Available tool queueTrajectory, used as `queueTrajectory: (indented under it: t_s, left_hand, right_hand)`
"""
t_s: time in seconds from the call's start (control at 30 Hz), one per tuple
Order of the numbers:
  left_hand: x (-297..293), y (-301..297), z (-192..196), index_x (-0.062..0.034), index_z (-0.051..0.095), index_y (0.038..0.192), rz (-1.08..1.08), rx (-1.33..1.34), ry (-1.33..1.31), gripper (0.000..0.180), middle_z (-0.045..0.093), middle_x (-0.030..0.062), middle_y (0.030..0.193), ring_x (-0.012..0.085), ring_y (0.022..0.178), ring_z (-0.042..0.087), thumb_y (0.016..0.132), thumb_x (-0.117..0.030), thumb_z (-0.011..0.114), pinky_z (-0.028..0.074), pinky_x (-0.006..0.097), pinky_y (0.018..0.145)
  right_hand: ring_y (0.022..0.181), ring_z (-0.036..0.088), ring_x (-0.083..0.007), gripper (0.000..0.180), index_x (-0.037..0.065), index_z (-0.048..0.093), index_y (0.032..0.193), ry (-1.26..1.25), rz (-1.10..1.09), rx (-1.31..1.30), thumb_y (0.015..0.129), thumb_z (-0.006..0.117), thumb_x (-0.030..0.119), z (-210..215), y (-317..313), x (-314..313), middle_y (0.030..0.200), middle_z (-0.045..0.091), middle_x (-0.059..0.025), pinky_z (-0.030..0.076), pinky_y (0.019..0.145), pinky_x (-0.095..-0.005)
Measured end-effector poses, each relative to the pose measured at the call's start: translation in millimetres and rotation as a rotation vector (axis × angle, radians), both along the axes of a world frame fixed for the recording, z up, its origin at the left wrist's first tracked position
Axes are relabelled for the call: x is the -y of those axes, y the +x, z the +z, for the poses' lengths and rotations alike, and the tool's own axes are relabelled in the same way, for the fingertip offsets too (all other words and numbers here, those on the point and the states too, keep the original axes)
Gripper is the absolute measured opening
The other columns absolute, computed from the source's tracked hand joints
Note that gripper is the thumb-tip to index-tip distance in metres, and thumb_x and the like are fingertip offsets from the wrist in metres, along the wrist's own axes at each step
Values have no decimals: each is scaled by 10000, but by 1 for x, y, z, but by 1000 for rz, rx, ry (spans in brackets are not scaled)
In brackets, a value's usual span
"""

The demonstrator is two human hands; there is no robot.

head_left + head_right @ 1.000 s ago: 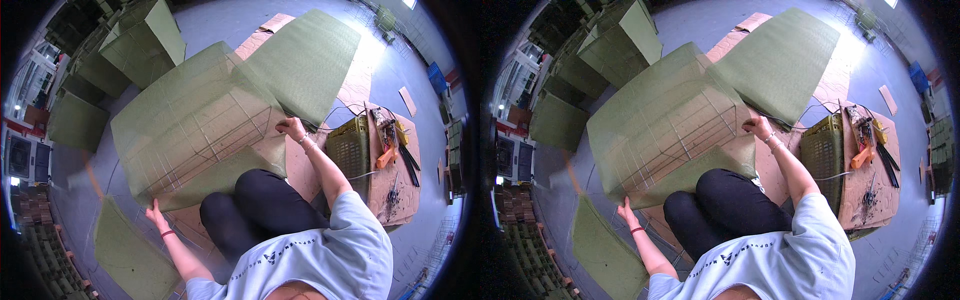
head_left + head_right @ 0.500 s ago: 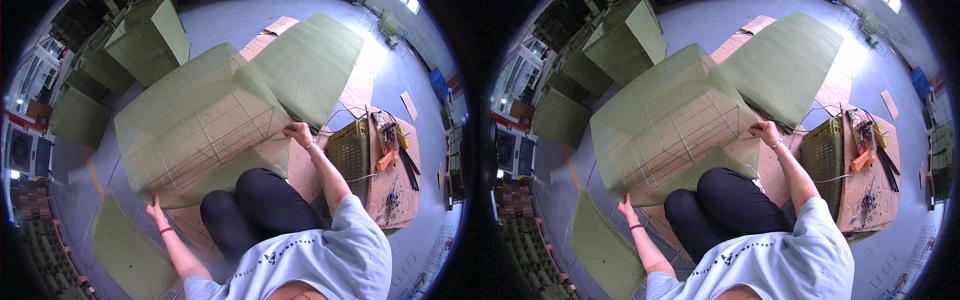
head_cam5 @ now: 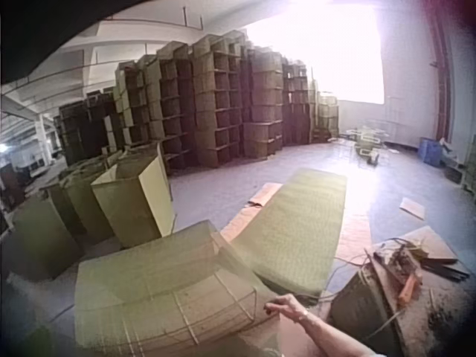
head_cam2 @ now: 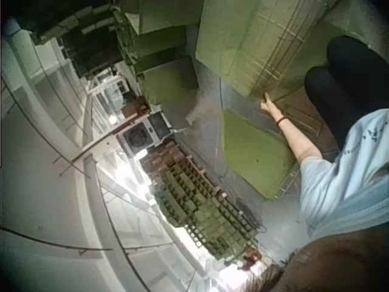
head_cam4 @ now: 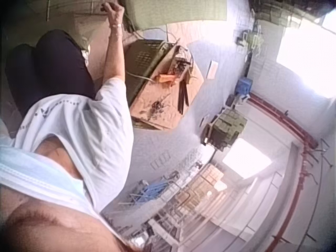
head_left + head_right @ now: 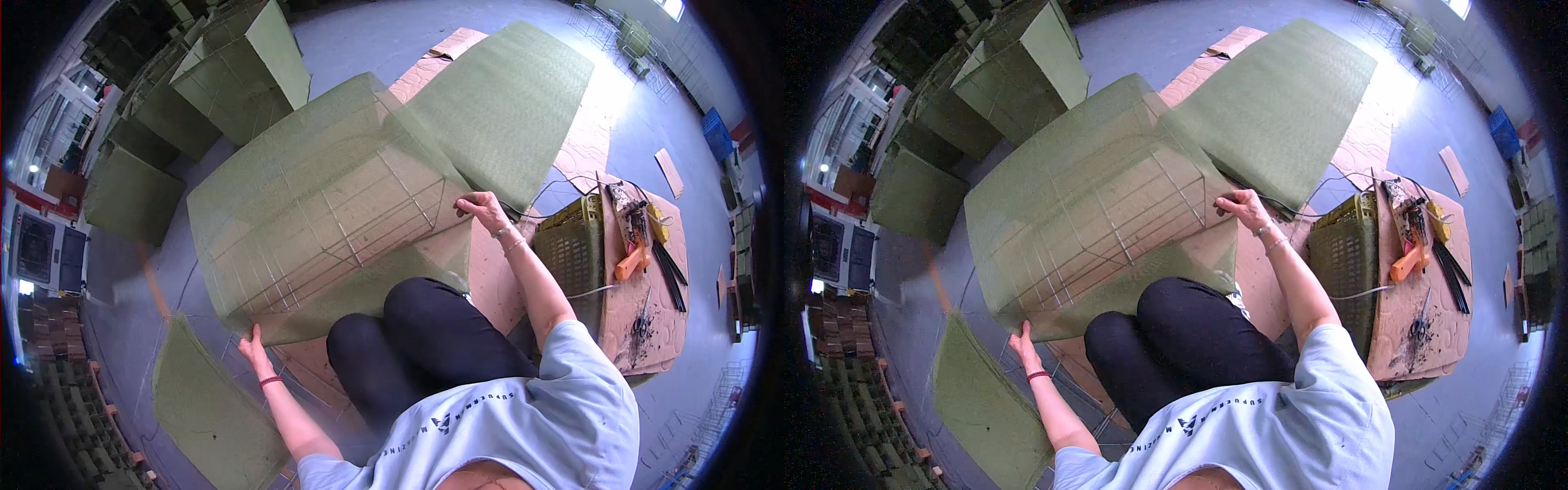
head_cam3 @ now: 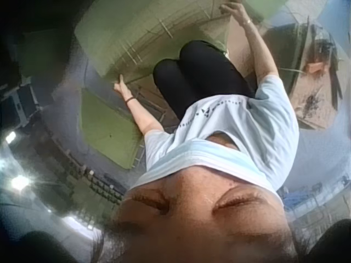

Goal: Assembling a wire-frame container by gluing green mesh material to the frame using a hot glue gun.

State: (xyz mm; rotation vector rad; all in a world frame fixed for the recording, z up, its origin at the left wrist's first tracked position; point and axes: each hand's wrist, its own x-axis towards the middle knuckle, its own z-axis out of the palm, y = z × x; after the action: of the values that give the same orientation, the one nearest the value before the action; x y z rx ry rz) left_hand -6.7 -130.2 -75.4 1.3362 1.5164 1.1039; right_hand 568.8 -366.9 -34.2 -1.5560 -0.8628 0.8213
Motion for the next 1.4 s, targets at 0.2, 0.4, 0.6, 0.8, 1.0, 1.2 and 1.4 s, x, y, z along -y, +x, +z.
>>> queueTrajectory:
  t_s: [0.2, 0.4, 0.6, 0.8, 1.0, 1.2, 1.4]
  left_hand:
    - [0, -5, 0, 21, 613, 1006, -53, 8, -11, 262, 625, 58, 991, 132, 856, 545, 777, -92, 666, 407, 287, 806]
    - [2, -11, 4, 15, 614, 971, -21, -183, -56, 254, 622, 51, 956, 140, 833, 544, 767, -122, 679, 406, 286, 791]
    - [12, -7, 13, 29, 616, 884, -64, -22, 39, 269, 626, 71, 889, 141, 778, 525, 750, -186, 708, 419, 307, 729]
    - [2, -1, 4, 40, 619, 880, -36, -161, -3, 246, 634, 72, 875, 139, 760, 527, 766, -167, 688, 420, 303, 722]
    - [-1, 12, -1, 77, 610, 850, -26, -91, 101, 301, 643, 109, 849, 144, 736, 538, 756, -196, 693, 427, 315, 707]
    - [-13, 6, -19, 94, 603, 900, -19, -134, 91, 323, 642, 138, 881, 176, 761, 554, 771, -193, 676, 432, 332, 733]
    - [-17, 36, -9, 126, 579, 946, -28, -112, 162, 327, 636, 165, 940, 180, 784, 560, 787, -148, 661, 436, 326, 736]
  right_hand:
    - [676, 574, -85, 229, -2, 658, 846, 64, -110, -75, 839, 608, 221, -2, -14, 5, 715, 643, -26, 435, 666, -221]
    - [667, 572, -89, 215, 2, 656, 854, 44, -110, -35, 833, 613, 211, -13, -10, -1, 720, 643, -32, 426, 660, -228]
    - [663, 573, -87, 200, -1, 652, 856, 59, -103, -26, 843, 597, 192, -16, -7, -2, 724, 642, -32, 426, 642, -223]
    - [656, 571, -82, 212, -4, 649, 835, 51, -154, 39, 849, 595, 201, -42, -2, -18, 707, 641, -23, 435, 635, -227]
    - [619, 583, -77, 201, 7, 651, 810, -111, -170, 246, 826, 622, 205, -36, 0, -33, 673, 652, -33, 451, 596, -236]
    - [601, 608, -104, 182, 32, 649, 788, -143, -121, 436, 801, 643, 213, -28, 1, -40, 679, 660, -44, 469, 581, -252]
    - [589, 617, -129, 234, 17, 633, 753, -187, -116, 525, 788, 657, 248, -31, 13, -41, 664, 653, -71, 475, 572, -269]
